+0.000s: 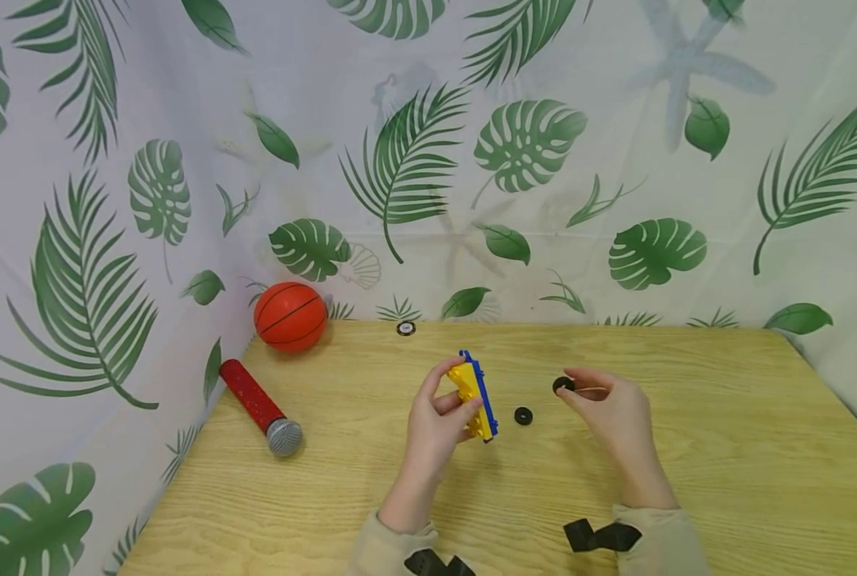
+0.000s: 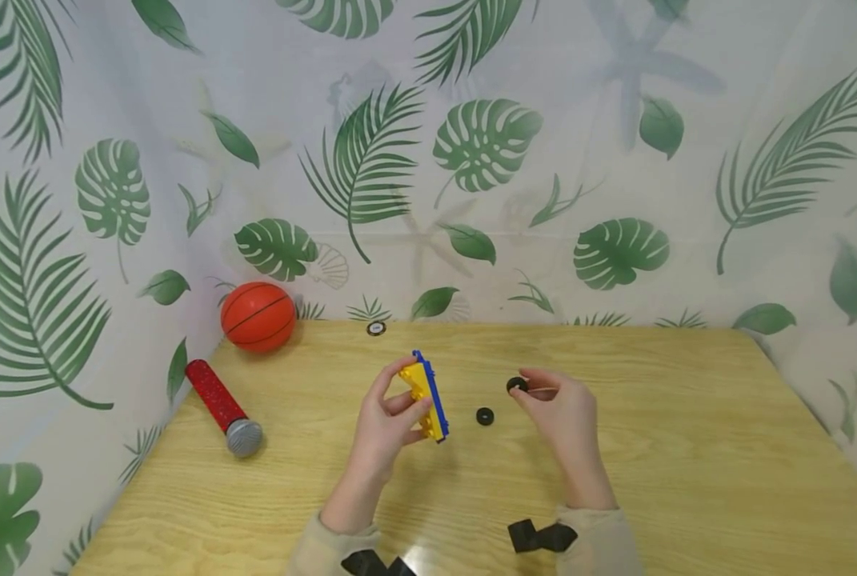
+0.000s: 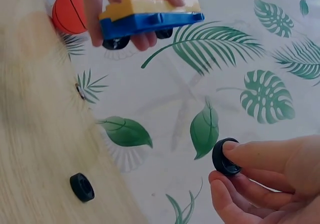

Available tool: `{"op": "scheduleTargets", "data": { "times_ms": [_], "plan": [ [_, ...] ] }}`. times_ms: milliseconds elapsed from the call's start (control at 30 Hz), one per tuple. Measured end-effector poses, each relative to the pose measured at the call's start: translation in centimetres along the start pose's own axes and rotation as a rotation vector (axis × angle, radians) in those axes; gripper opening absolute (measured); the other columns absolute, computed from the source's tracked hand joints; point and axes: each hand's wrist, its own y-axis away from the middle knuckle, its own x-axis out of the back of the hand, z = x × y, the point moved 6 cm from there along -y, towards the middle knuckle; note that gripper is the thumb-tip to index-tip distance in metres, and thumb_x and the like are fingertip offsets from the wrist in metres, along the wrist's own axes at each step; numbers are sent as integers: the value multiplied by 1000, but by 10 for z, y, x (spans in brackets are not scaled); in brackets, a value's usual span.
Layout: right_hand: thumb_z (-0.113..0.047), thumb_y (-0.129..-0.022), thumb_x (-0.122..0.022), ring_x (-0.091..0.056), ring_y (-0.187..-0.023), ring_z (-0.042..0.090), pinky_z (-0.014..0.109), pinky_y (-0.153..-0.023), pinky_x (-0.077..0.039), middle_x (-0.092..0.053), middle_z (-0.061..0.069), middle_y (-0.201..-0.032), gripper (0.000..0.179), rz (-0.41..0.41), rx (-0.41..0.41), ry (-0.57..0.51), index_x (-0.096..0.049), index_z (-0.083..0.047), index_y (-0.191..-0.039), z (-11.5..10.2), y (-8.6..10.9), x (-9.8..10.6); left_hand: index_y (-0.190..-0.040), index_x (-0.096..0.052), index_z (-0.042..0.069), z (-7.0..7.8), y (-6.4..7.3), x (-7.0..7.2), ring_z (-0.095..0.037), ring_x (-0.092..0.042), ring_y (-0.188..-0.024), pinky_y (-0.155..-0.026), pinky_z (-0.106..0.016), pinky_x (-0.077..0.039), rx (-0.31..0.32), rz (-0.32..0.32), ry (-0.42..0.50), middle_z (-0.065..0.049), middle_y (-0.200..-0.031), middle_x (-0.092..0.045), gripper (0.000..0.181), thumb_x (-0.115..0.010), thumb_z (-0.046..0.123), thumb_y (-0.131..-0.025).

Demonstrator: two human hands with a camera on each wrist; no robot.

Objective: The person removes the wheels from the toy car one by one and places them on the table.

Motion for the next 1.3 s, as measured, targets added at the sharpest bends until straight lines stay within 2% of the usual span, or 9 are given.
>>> {"op": "scheduleTargets", "data": {
  "times_ms": [100,267,467,733,933,1300],
  "plan": [
    [-20,-90,-74,-69,-101,33,17,-67,-51,-70,21,-112,38,13,2,12,-68,-5,-124,6,-4,-1,-135,-56,29,-1,0,1,-29,-72,-98,-72,-47,-61,4,6,-5,-22,-119,-69,53,-65,-2,-92],
    [-19,-89,-75,-70,-96,32,21,-67,-53,-72,20,-109,33,18,3,46,-69,-2,-116,18,-10,-2,-134,-56,30,-2,-1,1,-28,-72,-98,-72,-46,-61,7,6,-7,-21,-119,-70,53,-65,-2,-92],
    [-15,-88,-75,-71,-88,33,33,-67,-56,-73,22,-105,30,-4,32,112,-71,2,-112,29,-16,-6,-134,-56,30,-1,-1,1,-28,-72,-98,-72,-45,-61,0,3,1,-21,-118,-70,54,-65,-2,-92],
    [-14,-89,-73,-67,-91,38,44,-71,-56,-72,23,-105,29,-61,2,170,-71,3,-112,44,-25,-16,-135,-56,31,0,-1,2,-28,-71,-99,-72,-45,-61,0,3,-5,-20,-119,-70,55,-65,-2,-92],
    [-11,-89,-72,-65,-96,40,51,-83,-53,-71,25,-105,27,-113,-31,191,-71,5,-111,55,-30,-26,-135,-56,31,-1,-1,4,-27,-71,-98,-72,-45,-61,-2,4,2,-21,-118,-70,55,-65,-3,-92],
    [-9,-88,-72,-65,-95,41,52,-84,-53,-72,26,-104,23,-105,18,238,-72,6,-105,65,-31,-36,-135,-56,31,-2,-1,5,-26,-72,-96,-71,-45,-61,-5,7,2,-19,-116,-71,56,-66,-2,-92]
  ]
}}
